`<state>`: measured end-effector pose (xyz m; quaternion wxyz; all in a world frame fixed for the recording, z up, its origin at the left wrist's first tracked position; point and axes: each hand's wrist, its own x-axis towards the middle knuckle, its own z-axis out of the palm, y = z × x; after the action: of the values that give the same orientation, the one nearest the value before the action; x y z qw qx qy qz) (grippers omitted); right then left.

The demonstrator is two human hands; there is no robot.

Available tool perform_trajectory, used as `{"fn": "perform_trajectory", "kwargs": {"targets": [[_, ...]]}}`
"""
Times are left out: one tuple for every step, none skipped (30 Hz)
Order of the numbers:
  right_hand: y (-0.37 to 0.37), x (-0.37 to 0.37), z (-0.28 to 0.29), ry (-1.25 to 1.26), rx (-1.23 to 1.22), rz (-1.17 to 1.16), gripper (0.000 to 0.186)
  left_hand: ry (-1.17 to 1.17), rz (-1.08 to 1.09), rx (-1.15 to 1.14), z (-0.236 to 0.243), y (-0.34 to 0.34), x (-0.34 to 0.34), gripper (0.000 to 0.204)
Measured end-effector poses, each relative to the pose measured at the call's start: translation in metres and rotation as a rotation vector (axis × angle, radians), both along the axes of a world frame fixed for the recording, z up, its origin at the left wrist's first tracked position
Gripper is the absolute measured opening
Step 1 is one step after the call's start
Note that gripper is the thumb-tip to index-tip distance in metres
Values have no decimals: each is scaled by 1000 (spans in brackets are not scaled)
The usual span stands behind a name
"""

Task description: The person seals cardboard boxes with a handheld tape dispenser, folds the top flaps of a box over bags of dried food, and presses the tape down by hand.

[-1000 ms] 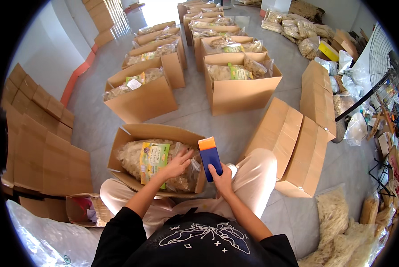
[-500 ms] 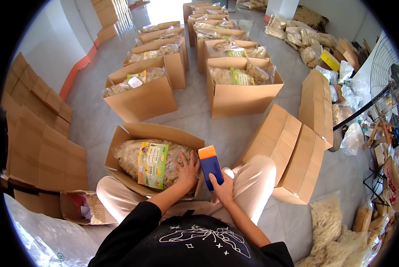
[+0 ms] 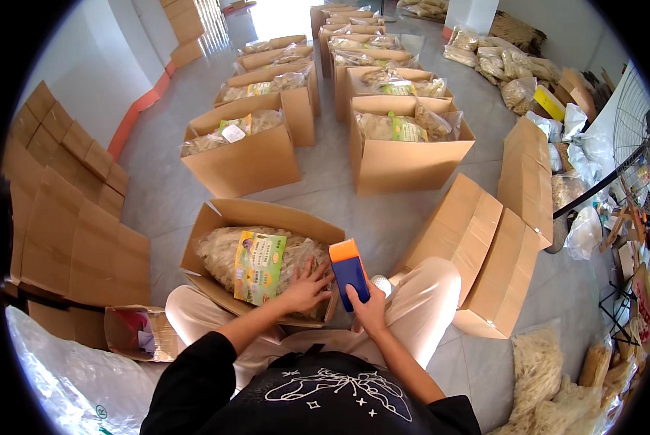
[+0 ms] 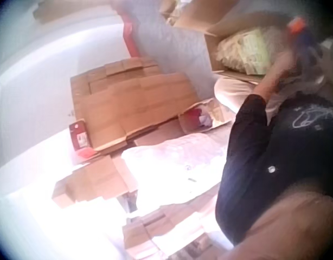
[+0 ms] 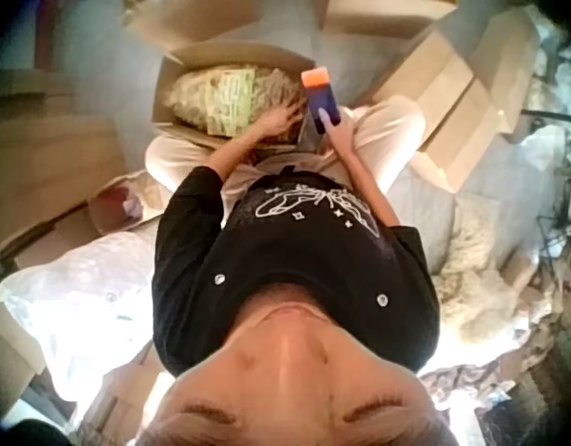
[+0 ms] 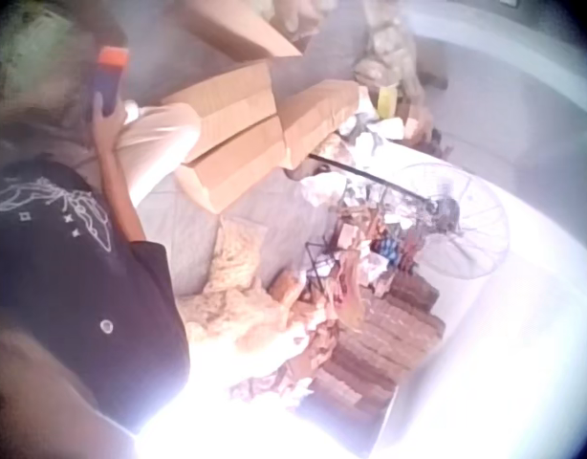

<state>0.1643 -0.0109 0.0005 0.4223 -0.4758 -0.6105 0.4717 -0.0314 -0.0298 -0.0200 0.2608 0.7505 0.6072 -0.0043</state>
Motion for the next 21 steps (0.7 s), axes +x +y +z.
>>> {"fn": "perform_trajectory", "kwargs": {"targets": [[-2, -1, -1, -4, 19, -7, 30, 27, 19, 7, -2, 1, 6, 56], [-3, -2, -2, 24, -27, -14, 30, 53, 39, 13, -3, 3, 10, 55], [-4, -1, -3, 50, -73, -20, 31, 78, 60, 18, -5, 4, 11, 54], [-2, -1, -2, 77, -115, -20, 31, 115, 44, 0, -4, 8, 10, 54], [-2, 0, -1, 42, -99, -19, 31, 156, 40, 3, -6, 8, 12, 54], [-4, 1, 0, 7, -83, -17, 30, 196, 37, 4, -9, 8, 15, 55], [-5, 0, -1, -18, -67, -12, 30, 247, 36, 5, -11, 9, 15, 55], [-3, 2, -8, -11, -96, -20, 29, 313, 31, 13, -12, 12, 21, 58], [-2, 5, -13, 4, -142, -5, 27, 347, 37, 61, -22, 11, 24, 60], [0, 8, -14, 6, -170, -11, 27, 302, 56, 86, -11, 10, 26, 60], [1, 9, -15, 9, -200, -18, 27, 257, 74, 111, 1, 8, 26, 60], [-1, 8, -16, -3, -187, -5, 27, -54, 54, -4, -7, 14, 12, 60], [-4, 2, -11, -7, -170, 16, 26, -358, 39, -108, -18, 22, -19, 59], [-4, 2, -10, -19, -153, 19, 26, -672, 2, -213, -15, 30, -44, 59], [-2, 1, -10, -24, -127, 15, 26, -668, 180, -22, -12, 29, -67, 54], [0, 3, -11, -32, -103, 2, 25, -661, 351, 165, -3, 25, -94, 49], [-4, -3, -11, -26, -91, 13, 25, -648, 398, 510, -12, 15, -141, 38], [-3, -4, -9, -50, -70, 22, 25, -202, 546, 514, -9, 8, -175, 44], [-1, -1, -8, -49, -85, 21, 25, 45, 646, 354, 6, 2, -189, 54], [0, 0, -6, -45, -95, 22, 25, 293, 738, 192, 23, -5, -200, 66], [-1, -4, -5, -28, -110, 42, 25, 296, 718, 137, 18, -23, -221, 72]]}}
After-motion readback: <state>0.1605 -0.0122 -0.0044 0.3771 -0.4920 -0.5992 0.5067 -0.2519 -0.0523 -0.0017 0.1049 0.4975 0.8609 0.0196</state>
